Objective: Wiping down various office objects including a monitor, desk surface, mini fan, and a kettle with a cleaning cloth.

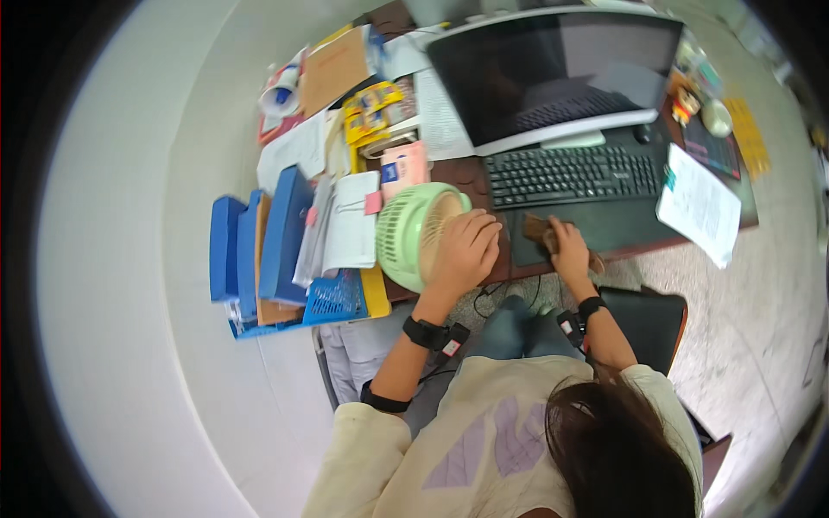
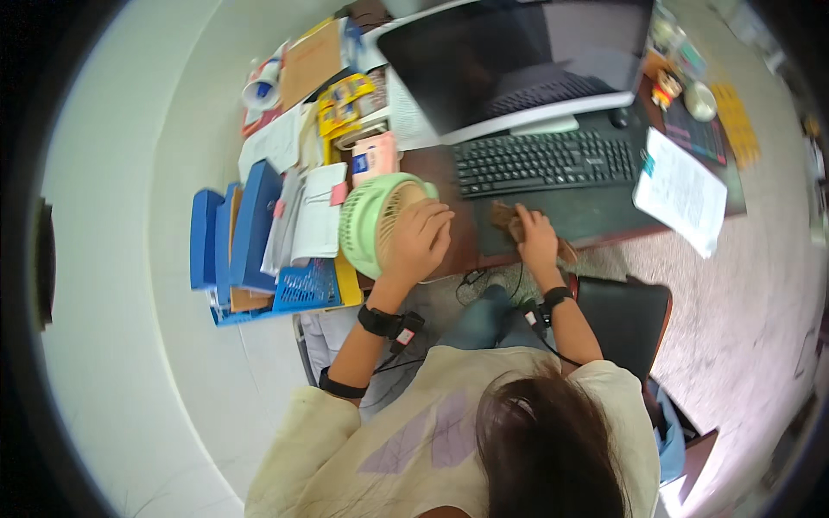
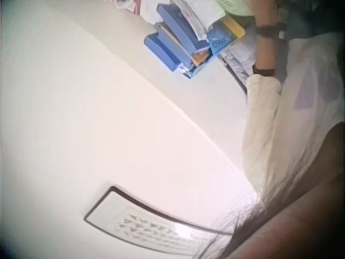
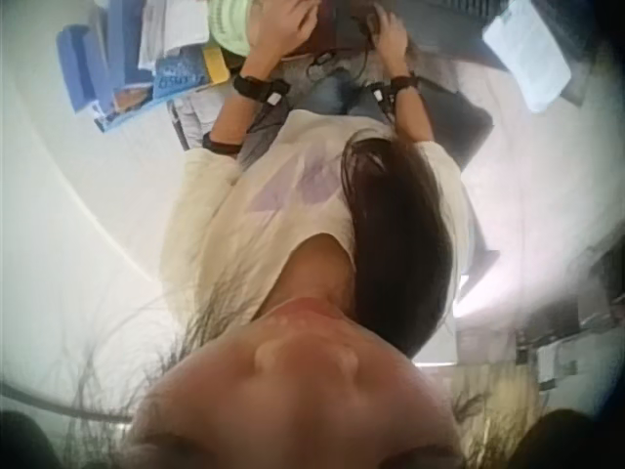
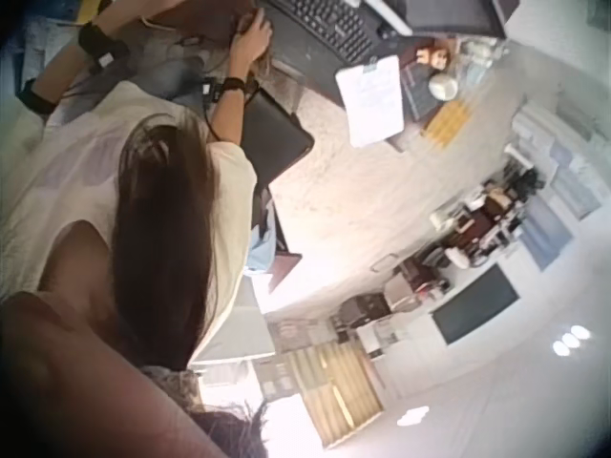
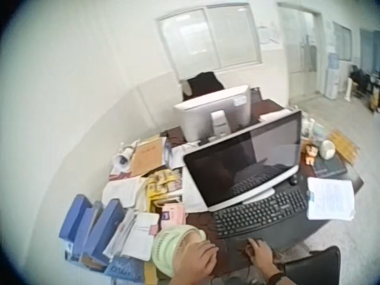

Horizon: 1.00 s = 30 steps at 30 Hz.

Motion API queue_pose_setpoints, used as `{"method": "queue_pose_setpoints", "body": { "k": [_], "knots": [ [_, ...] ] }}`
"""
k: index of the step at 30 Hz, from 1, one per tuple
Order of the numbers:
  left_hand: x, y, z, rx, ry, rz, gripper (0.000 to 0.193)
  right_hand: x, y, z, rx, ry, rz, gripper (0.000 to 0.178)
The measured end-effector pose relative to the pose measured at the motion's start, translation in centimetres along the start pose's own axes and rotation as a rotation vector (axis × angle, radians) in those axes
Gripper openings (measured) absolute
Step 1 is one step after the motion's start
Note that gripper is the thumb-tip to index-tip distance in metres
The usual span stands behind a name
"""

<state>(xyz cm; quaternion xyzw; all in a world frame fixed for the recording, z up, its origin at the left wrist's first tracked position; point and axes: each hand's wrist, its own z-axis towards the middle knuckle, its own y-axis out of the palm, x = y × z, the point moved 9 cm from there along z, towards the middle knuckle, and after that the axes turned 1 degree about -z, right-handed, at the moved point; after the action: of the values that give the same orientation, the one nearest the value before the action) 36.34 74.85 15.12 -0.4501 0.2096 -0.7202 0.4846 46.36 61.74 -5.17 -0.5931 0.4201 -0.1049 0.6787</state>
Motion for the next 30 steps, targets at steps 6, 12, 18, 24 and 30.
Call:
{"method": "queue_pose_setpoints", "body": {
  "k": [6, 12, 18, 24, 30],
  "knots": [
    [-2.9, -9.6, -3.1, 0.210, -0.069, 0.330, 0.025, -1.9, -6.9, 3.4, 0.277, -0.071, 0.132, 0.059],
    [-7.3, -10.8, -6.5, 0.296, -0.453, 0.277, 0.046, -14.9, -10.1, 7.7, 0.192, -0.464, 0.407, 0.044],
    [-10.3, -7.9, -8.4, 0.445, -0.699, 0.111, 0.046, -25.4, -8.6, 8.9, 0.164, -0.757, 0.715, 0.038],
    [-9.1, -7.4, -8.4, 0.408, -0.660, 0.170, 0.036, -21.9, -1.9, 14.4, -0.195, -0.244, 0.900, 0.032],
    [-8.6, -7.0, -7.5, 0.469, -0.587, 0.213, 0.029, -14.8, 4.5, 18.2, -0.223, 0.014, 0.982, 0.043]
  ]
}}
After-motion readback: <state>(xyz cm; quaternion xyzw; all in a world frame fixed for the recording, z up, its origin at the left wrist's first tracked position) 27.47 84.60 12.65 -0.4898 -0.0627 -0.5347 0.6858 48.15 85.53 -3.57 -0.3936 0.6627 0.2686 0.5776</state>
